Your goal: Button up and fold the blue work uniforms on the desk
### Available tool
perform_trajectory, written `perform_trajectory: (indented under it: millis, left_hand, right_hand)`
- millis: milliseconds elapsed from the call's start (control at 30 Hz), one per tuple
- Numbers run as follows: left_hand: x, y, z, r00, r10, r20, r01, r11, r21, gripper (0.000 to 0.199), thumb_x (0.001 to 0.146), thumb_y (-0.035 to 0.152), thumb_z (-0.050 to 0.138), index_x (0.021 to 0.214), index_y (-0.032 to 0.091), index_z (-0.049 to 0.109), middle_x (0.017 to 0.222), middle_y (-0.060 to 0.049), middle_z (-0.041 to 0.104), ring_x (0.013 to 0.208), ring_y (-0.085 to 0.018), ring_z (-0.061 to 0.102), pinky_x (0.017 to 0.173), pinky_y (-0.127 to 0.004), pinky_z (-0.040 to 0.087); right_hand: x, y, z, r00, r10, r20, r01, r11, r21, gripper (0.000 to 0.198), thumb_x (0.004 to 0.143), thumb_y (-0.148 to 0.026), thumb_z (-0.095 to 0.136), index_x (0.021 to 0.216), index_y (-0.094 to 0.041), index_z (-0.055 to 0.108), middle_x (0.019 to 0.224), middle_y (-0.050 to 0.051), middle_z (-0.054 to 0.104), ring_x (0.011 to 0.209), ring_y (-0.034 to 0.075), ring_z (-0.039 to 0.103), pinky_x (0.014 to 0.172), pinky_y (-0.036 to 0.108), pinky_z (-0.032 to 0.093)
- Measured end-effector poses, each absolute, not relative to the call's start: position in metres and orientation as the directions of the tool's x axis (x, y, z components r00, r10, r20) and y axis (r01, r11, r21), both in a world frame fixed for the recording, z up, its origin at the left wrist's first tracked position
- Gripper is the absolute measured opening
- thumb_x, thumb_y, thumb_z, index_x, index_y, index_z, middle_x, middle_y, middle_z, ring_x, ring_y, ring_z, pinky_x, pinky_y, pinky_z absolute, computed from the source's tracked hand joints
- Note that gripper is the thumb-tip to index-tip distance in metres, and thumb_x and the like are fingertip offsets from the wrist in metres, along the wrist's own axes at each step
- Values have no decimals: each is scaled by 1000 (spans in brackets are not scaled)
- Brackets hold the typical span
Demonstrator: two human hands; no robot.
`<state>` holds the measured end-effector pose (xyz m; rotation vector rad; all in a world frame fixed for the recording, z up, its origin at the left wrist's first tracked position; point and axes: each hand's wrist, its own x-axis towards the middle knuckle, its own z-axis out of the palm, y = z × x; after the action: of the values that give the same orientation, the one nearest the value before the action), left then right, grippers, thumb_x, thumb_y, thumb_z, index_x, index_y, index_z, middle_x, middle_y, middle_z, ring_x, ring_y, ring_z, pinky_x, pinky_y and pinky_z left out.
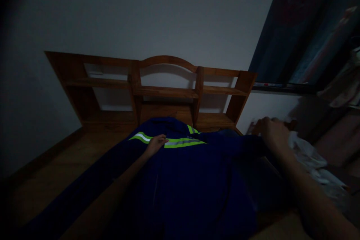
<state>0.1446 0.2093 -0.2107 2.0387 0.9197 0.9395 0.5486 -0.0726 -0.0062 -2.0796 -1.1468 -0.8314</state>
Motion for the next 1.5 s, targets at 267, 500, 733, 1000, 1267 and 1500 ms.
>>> perform_trajectory:
  millis: [267,500,733,1000,1267,1500]
  left_hand:
    - [135,202,-201,523,767,372,315,-579,752,27,86,20,41,98,18,65,97,-3,66,92,-15,60,85,-25,44]
    - [114,197,-200,515,772,373,441,-612,656,43,74,26,64,116,22,59,106,-7,58,98,-20,56,91,-34,42]
    - [113,195,-191,570,765,300,505,-614,607,49,60,36,78,106,23,64,107,-7,58,104,-24,53,92,-36,40]
    - [117,191,-190,571,789,229,422,-521,742,21,66,24,70,83,17,62,75,0,60,69,-14,54,64,-24,42]
    - [118,183,-188,537,788,302,447,-569,690,9,73,24,61,74,16,57,69,-1,59,66,-14,55,61,-24,39]
    - [120,175,-183,449,874,183,242,-317,917,18,70,31,62,72,16,54,59,1,59,52,-13,55,50,-22,41]
  right_hand:
    - [294,46,-75,22,887,461,919,164,-359,30,95,-30,34,96,-17,61,95,6,63,88,14,57,77,23,39]
    - [295,99,-158,44,975,216,910,50,-413,35,82,-26,55,115,-14,59,106,12,58,98,20,56,86,27,39]
    - [323,100,-166,-7,987,163,900,78,-429,62,77,-31,60,135,-16,42,118,13,52,104,22,53,89,30,38]
    - [305,86,-153,-239,939,247,819,332,-468,35,73,-4,47,97,-20,68,98,4,60,87,14,57,79,23,40]
    - [294,77,-143,-269,943,198,892,322,-318,32,77,-12,46,94,-25,70,102,1,63,90,15,59,78,24,39]
    - [295,78,-145,-219,947,234,917,282,-282,33,75,-12,44,95,-25,68,97,0,66,89,16,60,75,24,38]
